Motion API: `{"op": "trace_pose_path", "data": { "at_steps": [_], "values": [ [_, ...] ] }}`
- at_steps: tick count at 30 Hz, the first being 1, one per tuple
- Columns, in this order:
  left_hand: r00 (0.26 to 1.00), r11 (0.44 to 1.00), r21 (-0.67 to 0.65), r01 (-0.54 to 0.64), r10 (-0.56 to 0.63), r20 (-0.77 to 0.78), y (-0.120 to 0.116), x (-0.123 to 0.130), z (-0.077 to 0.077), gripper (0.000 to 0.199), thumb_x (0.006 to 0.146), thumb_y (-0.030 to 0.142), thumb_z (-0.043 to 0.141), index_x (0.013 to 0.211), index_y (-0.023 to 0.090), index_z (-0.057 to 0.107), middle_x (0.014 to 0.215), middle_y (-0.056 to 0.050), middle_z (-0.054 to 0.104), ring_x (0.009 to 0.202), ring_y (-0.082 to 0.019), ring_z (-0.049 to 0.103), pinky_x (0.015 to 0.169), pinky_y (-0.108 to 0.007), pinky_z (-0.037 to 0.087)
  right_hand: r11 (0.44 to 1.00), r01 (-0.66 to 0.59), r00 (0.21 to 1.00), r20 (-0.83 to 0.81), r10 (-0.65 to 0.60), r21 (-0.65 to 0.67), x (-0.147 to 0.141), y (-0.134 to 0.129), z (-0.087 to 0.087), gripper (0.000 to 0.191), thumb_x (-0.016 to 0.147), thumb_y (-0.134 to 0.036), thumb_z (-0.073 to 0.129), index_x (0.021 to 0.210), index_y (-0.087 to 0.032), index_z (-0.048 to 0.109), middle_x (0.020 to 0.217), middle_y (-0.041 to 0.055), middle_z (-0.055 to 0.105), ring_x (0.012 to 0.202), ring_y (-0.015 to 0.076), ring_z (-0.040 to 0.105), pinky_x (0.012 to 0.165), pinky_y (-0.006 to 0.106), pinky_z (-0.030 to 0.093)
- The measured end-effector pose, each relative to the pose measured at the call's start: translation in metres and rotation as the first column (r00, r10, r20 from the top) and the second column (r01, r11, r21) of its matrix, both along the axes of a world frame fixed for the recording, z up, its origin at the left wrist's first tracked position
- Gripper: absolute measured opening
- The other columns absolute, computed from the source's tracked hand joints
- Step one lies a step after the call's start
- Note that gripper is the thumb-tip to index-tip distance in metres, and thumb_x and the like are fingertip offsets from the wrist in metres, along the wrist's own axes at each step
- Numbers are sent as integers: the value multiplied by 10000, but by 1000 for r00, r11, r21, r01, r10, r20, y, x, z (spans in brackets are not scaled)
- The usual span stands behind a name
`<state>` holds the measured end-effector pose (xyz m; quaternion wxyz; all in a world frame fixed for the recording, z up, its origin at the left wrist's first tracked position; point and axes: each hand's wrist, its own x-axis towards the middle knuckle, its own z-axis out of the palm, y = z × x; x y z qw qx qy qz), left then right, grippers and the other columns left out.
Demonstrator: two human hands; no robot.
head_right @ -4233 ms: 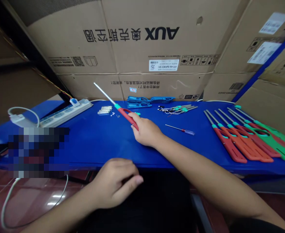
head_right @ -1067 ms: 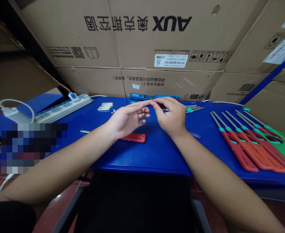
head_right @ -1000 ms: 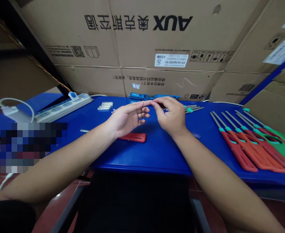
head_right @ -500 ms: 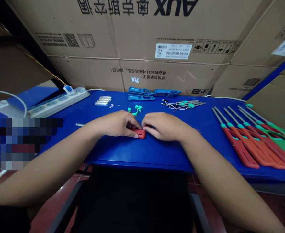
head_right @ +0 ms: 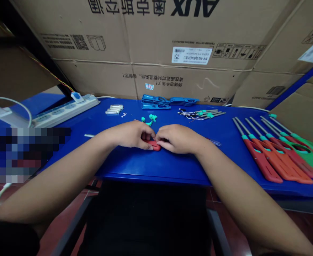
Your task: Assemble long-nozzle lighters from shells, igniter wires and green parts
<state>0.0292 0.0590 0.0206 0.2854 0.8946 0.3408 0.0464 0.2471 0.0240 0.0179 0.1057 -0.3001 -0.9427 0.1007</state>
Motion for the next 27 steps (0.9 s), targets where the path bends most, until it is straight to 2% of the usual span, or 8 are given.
{"op": "trace_pose_path", "data": {
  "at_steps": [5, 11, 15, 20, 24, 25, 27],
  "values": [
    [1000, 999, -40, 16, -16, 1, 0, 0, 1, 328, 714, 433, 785, 977, 237, 761, 759, 28, 657, 636, -110, 544, 586, -237, 318, 999, -43, 999, -26, 43, -10, 3, 0, -2, 207, 940, -221, 552, 960, -180, 754, 938, 63, 746, 830, 176, 685, 740, 285, 491],
    [999, 999, 0, 40, -40, 22, 1, 0, -1, 373, 720, 476, 785, 1009, 241, 767, 793, 3, 678, 647, -126, 546, 615, -264, 326, 983, -42, 997, 70, 30, 178, 15, -8, -5, 283, 956, -255, 539, 1118, -266, 771, 860, 33, 753, 717, 162, 667, 621, 271, 424],
    [998, 998, 27, 63, -63, 20, 2, 0, -2, 335, 738, 444, 773, 1008, 245, 769, 809, -2, 683, 659, -128, 552, 613, -263, 321, 968, -32, 995, 99, 8, 247, 19, -15, -7, 315, 957, -262, 528, 1173, -264, 756, 797, 34, 743, 678, 166, 651, 610, 283, 403],
    [998, 998, -4, 61, -61, 28, 2, 1, -4, 379, 733, 439, 770, 1065, 257, 754, 836, 6, 682, 657, -121, 554, 593, -247, 322, 967, -28, 992, 126, -4, 253, 13, -19, -9, 308, 934, -255, 532, 1123, -245, 776, 793, 42, 758, 685, 175, 650, 613, 302, 400],
    [997, 996, -33, 79, -79, 3, 3, 2, -5, 400, 739, 384, 751, 1120, 262, 746, 886, 1, 690, 701, -128, 569, 610, -236, 350, 977, -26, 986, 168, -10, 210, 13, -22, -6, 343, 923, -227, 525, 1185, -238, 746, 837, 54, 760, 725, 193, 664, 636, 310, 434],
    [997, 996, -46, 71, -71, -4, 3, 2, -5, 411, 737, 370, 749, 1133, 264, 741, 903, 1, 693, 708, -130, 572, 617, -235, 358, 983, -7, 989, 143, -19, 182, 18, -22, -5, 355, 931, -225, 516, 1215, -240, 728, 884, 57, 763, 763, 196, 675, 669, 313, 460],
    [999, 997, -66, 43, -44, -9, 4, 2, -5, 436, 727, 357, 752, 1154, 269, 730, 929, 1, 698, 723, -133, 580, 629, -235, 369, 982, 108, 993, 23, -113, 152, 37, -25, 0, 345, 952, -258, 509, 1238, -244, 701, 997, 63, 760, 869, 205, 692, 769, 335, 507]
  ]
}}
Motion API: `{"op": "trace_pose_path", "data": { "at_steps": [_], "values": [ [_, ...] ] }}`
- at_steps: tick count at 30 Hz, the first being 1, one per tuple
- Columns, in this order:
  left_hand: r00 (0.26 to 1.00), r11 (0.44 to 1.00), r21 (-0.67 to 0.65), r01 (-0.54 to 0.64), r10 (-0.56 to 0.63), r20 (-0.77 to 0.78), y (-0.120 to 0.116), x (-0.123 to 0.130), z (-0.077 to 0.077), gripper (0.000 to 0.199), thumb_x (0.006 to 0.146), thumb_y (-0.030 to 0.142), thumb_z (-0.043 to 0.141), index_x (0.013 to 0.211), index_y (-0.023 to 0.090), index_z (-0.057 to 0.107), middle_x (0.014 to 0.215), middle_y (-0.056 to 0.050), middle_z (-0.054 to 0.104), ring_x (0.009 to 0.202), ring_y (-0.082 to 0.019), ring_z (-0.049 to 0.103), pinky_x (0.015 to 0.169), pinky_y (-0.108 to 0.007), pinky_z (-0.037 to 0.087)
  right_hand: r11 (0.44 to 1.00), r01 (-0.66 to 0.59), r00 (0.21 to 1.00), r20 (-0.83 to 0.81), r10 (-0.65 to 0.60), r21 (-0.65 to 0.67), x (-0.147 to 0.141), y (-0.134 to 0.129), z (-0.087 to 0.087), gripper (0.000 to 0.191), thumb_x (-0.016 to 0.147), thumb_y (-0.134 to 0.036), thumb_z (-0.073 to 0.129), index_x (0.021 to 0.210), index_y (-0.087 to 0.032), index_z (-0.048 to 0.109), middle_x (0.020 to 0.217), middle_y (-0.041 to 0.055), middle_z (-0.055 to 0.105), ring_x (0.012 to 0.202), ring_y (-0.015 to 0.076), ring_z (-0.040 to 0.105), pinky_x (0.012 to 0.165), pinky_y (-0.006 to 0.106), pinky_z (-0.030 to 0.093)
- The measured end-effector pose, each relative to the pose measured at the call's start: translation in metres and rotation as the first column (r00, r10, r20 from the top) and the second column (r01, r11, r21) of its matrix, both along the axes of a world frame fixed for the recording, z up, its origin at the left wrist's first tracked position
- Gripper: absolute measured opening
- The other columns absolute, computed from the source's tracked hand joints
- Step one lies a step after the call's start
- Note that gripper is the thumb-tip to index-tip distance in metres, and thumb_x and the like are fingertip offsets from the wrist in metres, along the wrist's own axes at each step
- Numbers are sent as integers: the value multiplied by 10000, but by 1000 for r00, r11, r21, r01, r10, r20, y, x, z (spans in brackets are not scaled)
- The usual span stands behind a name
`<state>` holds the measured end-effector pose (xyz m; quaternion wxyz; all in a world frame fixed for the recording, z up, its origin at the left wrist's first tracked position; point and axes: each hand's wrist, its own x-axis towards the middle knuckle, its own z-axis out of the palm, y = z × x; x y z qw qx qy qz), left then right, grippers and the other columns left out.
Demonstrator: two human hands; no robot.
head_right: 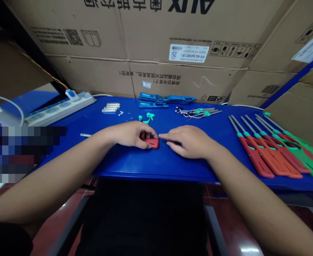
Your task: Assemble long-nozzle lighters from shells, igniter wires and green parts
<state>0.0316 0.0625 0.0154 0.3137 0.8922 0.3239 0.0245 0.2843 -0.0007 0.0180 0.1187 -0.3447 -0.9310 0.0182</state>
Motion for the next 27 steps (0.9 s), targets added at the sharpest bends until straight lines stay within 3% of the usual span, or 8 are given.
{"op": "trace_pose_path", "data": {
  "at_steps": [3, 6, 8, 14, 17, 20, 23, 27],
  "values": [
    [1000, 1000, 3, -23, 23, 9, 0, 1, 1, 448, 717, 364, 760, 1155, 276, 731, 946, 1, 699, 737, -134, 590, 635, -233, 367, 936, 341, 924, -211, -317, 85, 45, -7, 6, 286, 918, -419, 583, 1079, -239, 737, 1041, 83, 748, 943, 259, 692, 822, 416, 537],
    [1000, 1000, 18, -8, 7, 29, -1, 2, 1, 432, 721, 365, 757, 1143, 275, 743, 949, -3, 701, 742, -132, 590, 641, -228, 368, 848, 528, 847, -89, -523, 41, 88, -16, 5, 449, 817, -601, 644, 1068, -243, 747, 1028, 108, 737, 883, 303, 692, 736, 462, 557],
    [998, 1000, 24, 13, -14, 56, 0, 3, 0, 406, 728, 358, 752, 1125, 273, 752, 951, -6, 704, 756, -134, 593, 658, -227, 378, 826, 563, 826, -3, -564, -23, 106, -22, 0, 487, 816, -615, 637, 1109, -240, 738, 1068, 112, 737, 900, 302, 698, 753, 469, 566],
    [984, 999, 19, 47, -50, 170, 4, 5, -6, 455, 718, 367, 777, 1160, 268, 736, 935, -13, 700, 777, -142, 606, 670, -230, 392, 836, 549, 832, 109, -544, -22, 115, -21, -6, 255, 836, -414, 575, 891, -209, 717, 861, 109, 755, 743, 296, 700, 667, 457, 546],
    [980, 998, 7, 66, -66, 187, 5, 5, -8, 410, 732, 378, 776, 1125, 262, 753, 932, -17, 711, 785, -143, 612, 679, -233, 397, 861, 508, 862, -26, -507, 18, 100, -17, 16, 220, 838, -440, 614, 902, -250, 703, 776, 67, 751, 642, 255, 681, 564, 392, 498],
    [981, 998, 11, 62, -63, 183, 6, 5, -10, 396, 732, 389, 781, 1109, 267, 770, 951, -22, 722, 792, -145, 614, 683, -238, 398, 936, 346, 927, -182, -329, 71, 71, -15, 49, 217, 846, -442, 643, 968, -290, 739, 852, 59, 766, 697, 247, 690, 591, 387, 495],
    [985, 999, -8, 51, -49, 163, 7, 5, -11, 420, 741, 406, 775, 1139, 271, 764, 970, -24, 726, 793, -148, 615, 678, -242, 395, 978, 199, 970, -155, -188, 59, 38, -11, 77, 200, 854, -393, 639, 975, -300, 768, 943, 55, 773, 795, 261, 699, 686, 412, 510],
    [990, 998, -9, 55, -53, 130, 7, 5, -9, 435, 768, 425, 755, 1174, 267, 753, 998, -27, 727, 791, -149, 614, 667, -246, 393, 995, 103, 991, -90, -103, -6, 10, -2, 93, 173, 846, -307, 659, 974, -315, 775, 984, 21, 771, 850, 261, 713, 731, 415, 533]
  ]
}}
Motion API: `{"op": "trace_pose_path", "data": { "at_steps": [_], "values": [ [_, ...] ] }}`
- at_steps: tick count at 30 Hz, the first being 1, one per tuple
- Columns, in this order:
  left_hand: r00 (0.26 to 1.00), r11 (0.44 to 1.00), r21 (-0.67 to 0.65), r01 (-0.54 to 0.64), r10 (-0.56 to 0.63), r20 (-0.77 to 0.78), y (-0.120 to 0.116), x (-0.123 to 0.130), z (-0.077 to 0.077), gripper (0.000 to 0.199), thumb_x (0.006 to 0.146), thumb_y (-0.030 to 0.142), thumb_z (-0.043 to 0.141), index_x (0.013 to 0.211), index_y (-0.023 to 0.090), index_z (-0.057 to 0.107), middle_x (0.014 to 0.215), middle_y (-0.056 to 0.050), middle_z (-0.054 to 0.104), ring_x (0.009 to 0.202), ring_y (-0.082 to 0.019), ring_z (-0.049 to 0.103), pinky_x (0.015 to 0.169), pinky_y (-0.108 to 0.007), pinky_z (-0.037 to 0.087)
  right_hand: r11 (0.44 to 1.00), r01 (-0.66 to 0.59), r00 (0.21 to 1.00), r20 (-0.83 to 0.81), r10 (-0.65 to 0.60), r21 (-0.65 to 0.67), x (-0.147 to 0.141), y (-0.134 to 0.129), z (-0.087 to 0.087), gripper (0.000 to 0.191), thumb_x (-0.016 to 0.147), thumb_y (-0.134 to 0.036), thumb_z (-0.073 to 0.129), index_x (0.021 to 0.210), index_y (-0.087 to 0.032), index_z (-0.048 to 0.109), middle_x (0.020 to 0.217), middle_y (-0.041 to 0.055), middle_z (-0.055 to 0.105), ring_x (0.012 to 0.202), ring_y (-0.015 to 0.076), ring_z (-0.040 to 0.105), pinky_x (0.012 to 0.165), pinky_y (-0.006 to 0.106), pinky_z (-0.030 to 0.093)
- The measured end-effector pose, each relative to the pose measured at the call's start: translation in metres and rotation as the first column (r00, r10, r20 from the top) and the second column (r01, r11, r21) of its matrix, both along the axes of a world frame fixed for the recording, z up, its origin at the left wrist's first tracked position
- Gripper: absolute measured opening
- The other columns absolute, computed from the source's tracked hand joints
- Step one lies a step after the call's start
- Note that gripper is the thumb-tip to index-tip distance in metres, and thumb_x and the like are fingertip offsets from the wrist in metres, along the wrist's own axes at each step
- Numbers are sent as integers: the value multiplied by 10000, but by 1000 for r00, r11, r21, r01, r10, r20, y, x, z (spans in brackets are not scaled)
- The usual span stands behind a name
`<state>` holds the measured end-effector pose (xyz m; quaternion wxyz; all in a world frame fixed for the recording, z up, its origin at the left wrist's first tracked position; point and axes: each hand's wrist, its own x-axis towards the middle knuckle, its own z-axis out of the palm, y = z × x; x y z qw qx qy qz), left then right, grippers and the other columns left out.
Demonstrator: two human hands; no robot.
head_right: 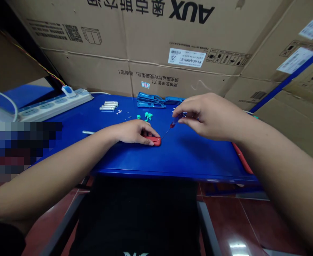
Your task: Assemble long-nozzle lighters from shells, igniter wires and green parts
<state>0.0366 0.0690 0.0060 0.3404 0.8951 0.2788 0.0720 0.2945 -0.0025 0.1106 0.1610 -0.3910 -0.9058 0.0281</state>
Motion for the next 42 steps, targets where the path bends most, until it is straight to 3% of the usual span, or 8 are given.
{"op": "trace_pose_path", "data": {
  "at_steps": [9, 35, 38, 40, 42],
  "values": [
    [998, 1000, 16, -19, 20, -62, -4, 1, 5, 462, 795, 442, 740, 1225, 275, 725, 1034, -13, 732, 805, -134, 613, 687, -224, 397, 1000, -9, 990, 140, 8, 6, -17, 3, 6, 221, 894, -302, 552, 997, -275, 745, 1014, 36, 768, 905, 269, 721, 755, 419, 559],
    [998, 1000, 13, -11, 12, -64, -4, 1, 5, 428, 806, 412, 739, 1212, 276, 732, 1028, -13, 736, 807, -143, 625, 689, -235, 404, 999, -10, 975, 222, 18, -34, -17, 16, 9, 247, 920, -298, 530, 1005, -285, 761, 1044, 52, 774, 923, 274, 714, 785, 416, 550],
    [998, 1000, 24, -4, 5, -63, -3, 1, 5, 429, 806, 420, 738, 1213, 283, 729, 1030, -9, 731, 823, -139, 624, 691, -226, 402, 997, -65, 970, 230, 72, -39, -16, 20, 9, 252, 926, -281, 511, 1011, -280, 748, 1053, 39, 768, 937, 247, 710, 806, 387, 540],
    [998, 1000, 16, -6, 7, -65, -3, 1, 5, 430, 804, 423, 739, 1211, 284, 728, 1026, -5, 730, 818, -135, 622, 688, -223, 401, 991, -126, 954, 270, 132, -43, -21, 19, 11, 277, 932, -269, 480, 1030, -265, 739, 1082, 43, 756, 951, 233, 701, 826, 369, 524],
    [998, 1000, 7, -12, 12, -66, -3, 0, 5, 431, 802, 428, 741, 1206, 280, 729, 1011, -3, 730, 803, -130, 619, 681, -221, 398, 994, -107, 921, 375, 108, -23, -33, 16, 13, 296, 934, -298, 467, 1026, -237, 741, 1067, 75, 751, 924, 244, 694, 796, 368, 506]
  ]
}}
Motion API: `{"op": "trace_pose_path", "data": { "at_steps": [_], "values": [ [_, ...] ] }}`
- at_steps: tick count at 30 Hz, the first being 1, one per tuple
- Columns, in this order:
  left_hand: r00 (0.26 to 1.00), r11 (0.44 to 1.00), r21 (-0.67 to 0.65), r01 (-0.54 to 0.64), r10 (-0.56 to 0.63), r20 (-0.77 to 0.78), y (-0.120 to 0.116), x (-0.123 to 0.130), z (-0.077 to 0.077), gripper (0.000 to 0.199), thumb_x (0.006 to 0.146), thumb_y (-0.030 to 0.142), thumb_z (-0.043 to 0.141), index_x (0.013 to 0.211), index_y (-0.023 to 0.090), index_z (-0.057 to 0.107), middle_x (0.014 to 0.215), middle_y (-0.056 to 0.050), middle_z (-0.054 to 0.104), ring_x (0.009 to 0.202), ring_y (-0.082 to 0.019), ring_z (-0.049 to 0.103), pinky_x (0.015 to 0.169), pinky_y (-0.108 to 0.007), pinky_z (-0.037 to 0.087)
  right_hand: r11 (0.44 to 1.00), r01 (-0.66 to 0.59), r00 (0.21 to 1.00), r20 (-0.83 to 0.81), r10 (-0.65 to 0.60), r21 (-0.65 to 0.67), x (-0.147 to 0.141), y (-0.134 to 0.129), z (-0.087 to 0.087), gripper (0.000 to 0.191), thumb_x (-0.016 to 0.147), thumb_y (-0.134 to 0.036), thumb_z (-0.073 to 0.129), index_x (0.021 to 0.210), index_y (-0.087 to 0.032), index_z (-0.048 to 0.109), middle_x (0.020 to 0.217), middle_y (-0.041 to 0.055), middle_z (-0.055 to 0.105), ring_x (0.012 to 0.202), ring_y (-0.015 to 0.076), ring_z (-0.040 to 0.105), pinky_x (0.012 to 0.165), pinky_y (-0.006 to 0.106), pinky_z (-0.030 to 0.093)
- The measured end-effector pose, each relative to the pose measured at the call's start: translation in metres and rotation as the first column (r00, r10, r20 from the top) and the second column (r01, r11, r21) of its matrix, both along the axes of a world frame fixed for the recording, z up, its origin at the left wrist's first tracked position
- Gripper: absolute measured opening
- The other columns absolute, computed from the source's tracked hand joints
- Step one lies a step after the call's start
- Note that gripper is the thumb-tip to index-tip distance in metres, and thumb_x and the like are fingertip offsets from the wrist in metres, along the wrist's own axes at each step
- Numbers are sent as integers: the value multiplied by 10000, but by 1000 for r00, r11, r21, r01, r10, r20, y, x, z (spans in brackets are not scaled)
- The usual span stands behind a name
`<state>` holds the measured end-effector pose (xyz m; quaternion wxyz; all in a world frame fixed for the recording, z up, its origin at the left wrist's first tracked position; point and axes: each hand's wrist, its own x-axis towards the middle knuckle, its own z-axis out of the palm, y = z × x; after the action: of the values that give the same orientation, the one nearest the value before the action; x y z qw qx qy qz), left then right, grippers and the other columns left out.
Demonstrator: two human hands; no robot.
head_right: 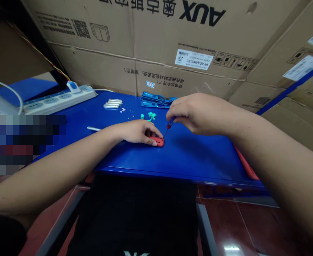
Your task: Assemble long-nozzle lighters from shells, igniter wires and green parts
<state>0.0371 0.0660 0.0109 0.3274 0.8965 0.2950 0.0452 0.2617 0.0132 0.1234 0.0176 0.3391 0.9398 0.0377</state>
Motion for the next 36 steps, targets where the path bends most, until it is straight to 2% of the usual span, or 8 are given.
{"op": "trace_pose_path", "data": {
  "at_steps": [4, 11, 19, 22, 24, 28, 31, 36],
  "values": [
    [1000, 1000, 5, 13, -13, 3, -1, 0, -1, 426, 813, 428, 725, 1212, 279, 719, 985, -1, 728, 796, -134, 619, 686, -228, 408, 955, 223, 911, 307, -276, 195, -33, -8, 3, 593, 994, -519, 306, 831, -189, 771, 792, 151, 730, 743, 294, 680, 620, 369, 429],
    [993, 995, 94, 41, -51, 105, -5, 6, -8, 433, 792, 246, 689, 1224, 251, 722, 1108, -36, 695, 944, -169, 642, 827, -250, 463, 866, 406, 824, 291, -485, 293, -52, -4, 2, 882, 946, -734, 114, 767, -184, 780, 711, 183, 705, 778, 344, 690, 593, 371, 420],
    [972, 993, 72, -92, 73, 223, -8, 21, -18, 264, 868, 429, 672, 847, 206, 813, 847, -28, 733, 770, -148, 646, 706, -255, 449, 918, 327, 891, 251, -378, 225, -28, 0, -2, 593, 968, -555, 347, 728, -216, 770, 579, 94, 669, 520, 214, 602, 478, 313, 332],
    [964, 988, 125, -89, 54, 259, -9, 26, -21, 287, 896, 382, 656, 745, 181, 794, 782, -31, 711, 746, -146, 639, 701, -262, 443, 906, 383, 883, 217, -417, 180, -27, 1, 1, 670, 966, -637, 306, 728, -215, 769, 623, 109, 685, 545, 233, 620, 520, 343, 382],
    [964, 989, 120, -89, 55, 261, -8, 27, -23, 271, 901, 361, 654, 755, 182, 795, 773, -27, 713, 753, -146, 640, 712, -260, 446, 914, 376, 896, 193, -400, 152, -24, 3, 6, 656, 931, -701, 347, 891, -209, 779, 769, 132, 731, 650, 275, 664, 568, 371, 424],
    [963, 993, 85, -87, 62, 261, -6, 27, -25, 243, 893, 360, 666, 793, 187, 805, 819, -30, 745, 806, -152, 652, 748, -251, 457, 998, 64, 990, 128, -67, 28, -15, 6, 16, 419, 930, -491, 490, 1175, -228, 705, 1083, 99, 748, 890, 268, 685, 717, 381, 487],
    [964, 991, 96, -90, 62, 258, -6, 27, -26, 228, 888, 357, 671, 827, 189, 813, 842, -33, 756, 832, -159, 658, 762, -257, 459, 998, 7, 992, 129, -14, 57, -11, 8, 14, 309, 916, -298, 472, 1056, -218, 736, 1009, 80, 760, 885, 249, 683, 741, 370, 476],
    [969, 987, 125, -100, 68, 238, -9, 25, -27, 208, 892, 347, 653, 950, 234, 818, 919, -25, 748, 858, -155, 656, 762, -251, 466, 980, 150, 956, 233, -177, 131, -17, 5, 3, 488, 979, -452, 379, 774, -209, 749, 681, 79, 708, 615, 207, 618, 569, 329, 376]
  ]
}}
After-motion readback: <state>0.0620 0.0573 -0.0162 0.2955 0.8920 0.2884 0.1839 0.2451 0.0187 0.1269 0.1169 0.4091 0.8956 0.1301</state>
